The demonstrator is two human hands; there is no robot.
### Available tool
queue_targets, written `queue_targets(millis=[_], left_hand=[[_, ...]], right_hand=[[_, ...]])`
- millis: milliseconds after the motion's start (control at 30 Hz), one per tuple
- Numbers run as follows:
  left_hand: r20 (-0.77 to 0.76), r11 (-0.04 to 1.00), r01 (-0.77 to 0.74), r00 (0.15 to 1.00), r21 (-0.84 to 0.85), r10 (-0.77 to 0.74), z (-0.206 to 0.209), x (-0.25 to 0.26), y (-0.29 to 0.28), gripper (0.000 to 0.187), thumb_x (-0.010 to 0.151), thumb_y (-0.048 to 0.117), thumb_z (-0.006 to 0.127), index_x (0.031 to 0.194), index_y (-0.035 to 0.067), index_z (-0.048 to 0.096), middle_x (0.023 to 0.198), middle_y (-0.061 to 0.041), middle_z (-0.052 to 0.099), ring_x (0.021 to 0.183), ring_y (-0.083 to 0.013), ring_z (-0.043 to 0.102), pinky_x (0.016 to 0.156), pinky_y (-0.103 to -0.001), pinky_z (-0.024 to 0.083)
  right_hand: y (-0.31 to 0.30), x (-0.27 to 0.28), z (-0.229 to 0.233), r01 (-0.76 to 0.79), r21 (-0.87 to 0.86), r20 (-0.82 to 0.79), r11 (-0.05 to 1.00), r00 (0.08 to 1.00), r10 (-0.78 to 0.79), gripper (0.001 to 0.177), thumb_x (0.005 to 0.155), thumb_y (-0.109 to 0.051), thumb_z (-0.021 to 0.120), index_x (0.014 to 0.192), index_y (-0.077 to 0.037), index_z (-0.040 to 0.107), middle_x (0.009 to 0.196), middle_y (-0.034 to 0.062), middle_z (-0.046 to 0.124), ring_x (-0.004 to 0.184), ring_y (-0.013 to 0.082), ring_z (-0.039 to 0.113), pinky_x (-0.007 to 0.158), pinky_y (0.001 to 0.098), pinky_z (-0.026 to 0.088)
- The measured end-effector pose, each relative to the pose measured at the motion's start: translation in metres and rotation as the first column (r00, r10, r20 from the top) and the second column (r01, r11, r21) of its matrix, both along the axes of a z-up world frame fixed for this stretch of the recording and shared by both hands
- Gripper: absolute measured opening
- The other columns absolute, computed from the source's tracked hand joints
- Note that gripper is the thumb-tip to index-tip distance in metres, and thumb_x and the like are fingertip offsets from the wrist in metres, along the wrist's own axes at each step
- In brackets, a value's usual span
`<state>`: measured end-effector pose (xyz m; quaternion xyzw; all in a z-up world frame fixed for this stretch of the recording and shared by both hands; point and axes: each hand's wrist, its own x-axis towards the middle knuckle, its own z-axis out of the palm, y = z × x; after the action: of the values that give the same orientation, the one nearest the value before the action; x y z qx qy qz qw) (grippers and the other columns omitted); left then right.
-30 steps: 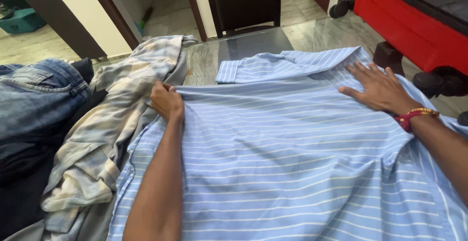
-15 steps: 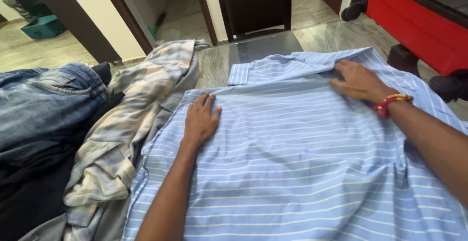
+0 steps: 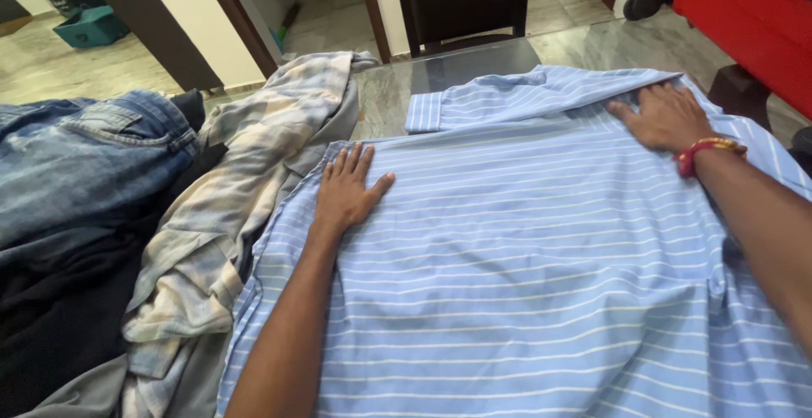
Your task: The person picks up a striped shirt from a glass-topped table, spreads it out flat, and begins folding the sleeves and body of the shirt.
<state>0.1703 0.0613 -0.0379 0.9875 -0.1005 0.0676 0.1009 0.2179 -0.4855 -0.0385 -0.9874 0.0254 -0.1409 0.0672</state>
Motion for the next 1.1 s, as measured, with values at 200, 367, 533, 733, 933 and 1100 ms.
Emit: queue_targets(millis=[200, 367, 533, 733, 933, 1100], left_hand=[[0.014, 1.0, 0.002, 1.0, 0.014, -0.002, -0.004, 0.004, 0.001, 0.088, 0.093, 0.074, 0.034, 0.162, 0.019, 0.027, 0.171, -0.009, 0.018, 0.157, -0.0313, 0.014, 0.125, -0.05, 0.009], [0.022, 0.999, 0.005, 1.0, 0.032, -0.006, -0.005, 0.005, 0.0, 0.088, 0.094, 0.074, 0.034, 0.162, 0.019, 0.026, 0.17, -0.01, 0.018, 0.157, -0.0322, 0.014, 0.125, -0.051, 0.009], [0.024, 0.999, 0.009, 1.0, 0.035, -0.01, -0.005, 0.003, 0.0, 0.089, 0.094, 0.074, 0.035, 0.162, 0.018, 0.026, 0.17, -0.011, 0.018, 0.157, -0.0322, 0.014, 0.125, -0.051, 0.009], [0.029, 1.0, 0.021, 0.999, 0.022, -0.022, -0.005, 0.003, 0.001, 0.088, 0.094, 0.072, 0.035, 0.162, 0.016, 0.026, 0.17, -0.011, 0.018, 0.157, -0.0315, 0.013, 0.125, -0.05, 0.01], [0.056, 0.999, 0.04, 0.998, 0.017, -0.04, -0.002, 0.001, 0.001, 0.087, 0.096, 0.071, 0.036, 0.161, 0.015, 0.028, 0.169, -0.012, 0.021, 0.157, -0.0321, 0.015, 0.125, -0.05, 0.01], [0.036, 0.999, 0.042, 0.998, 0.005, -0.042, 0.005, -0.002, -0.002, 0.086, 0.095, 0.071, 0.035, 0.161, 0.016, 0.029, 0.169, -0.012, 0.022, 0.156, -0.033, 0.015, 0.125, -0.05, 0.011]], right_hand=[[0.038, -0.046, 0.016, -0.067, -0.174, 0.114, 0.982, 0.99, 0.088, 0.034, 0.098, -0.021, 0.058, 0.12, 0.002, 0.071, 0.134, 0.0198, 0.067, 0.13, 0.0366, 0.06, 0.11, 0.0485, 0.049], [0.079, -0.08, 0.054, -0.197, 0.071, 0.086, 0.978, 0.978, 0.191, 0.039, 0.088, -0.006, 0.056, 0.125, -0.005, 0.07, 0.131, 0.0184, 0.067, 0.12, 0.0383, 0.063, 0.101, 0.0493, 0.051], [0.095, -0.06, 0.085, -0.301, 0.19, -0.04, 0.935, 0.949, 0.313, 0.049, 0.087, 0.0, 0.054, 0.133, -0.009, 0.067, 0.131, 0.0201, 0.067, 0.122, 0.0362, 0.063, 0.107, 0.0461, 0.047], [0.138, -0.004, 0.078, -0.464, 0.075, -0.17, 0.883, 0.866, 0.47, 0.063, 0.078, 0.01, 0.054, 0.136, -0.012, 0.065, 0.134, 0.0161, 0.068, 0.125, 0.0322, 0.063, 0.111, 0.0438, 0.045], [0.137, 0.079, 0.069, -0.322, 0.87, 0.218, 0.372, 0.93, 0.295, 0.069, 0.085, 0.014, 0.044, 0.148, -0.014, 0.046, 0.156, 0.0108, 0.047, 0.131, 0.0331, 0.058, 0.11, 0.0476, 0.049], [0.087, 0.109, 0.057, -0.386, 0.815, 0.345, 0.432, 0.922, 0.175, 0.08, 0.093, 0.004, 0.064, 0.162, -0.011, 0.026, 0.168, 0.0136, 0.021, 0.153, 0.0293, 0.025, 0.122, 0.0433, 0.023]])
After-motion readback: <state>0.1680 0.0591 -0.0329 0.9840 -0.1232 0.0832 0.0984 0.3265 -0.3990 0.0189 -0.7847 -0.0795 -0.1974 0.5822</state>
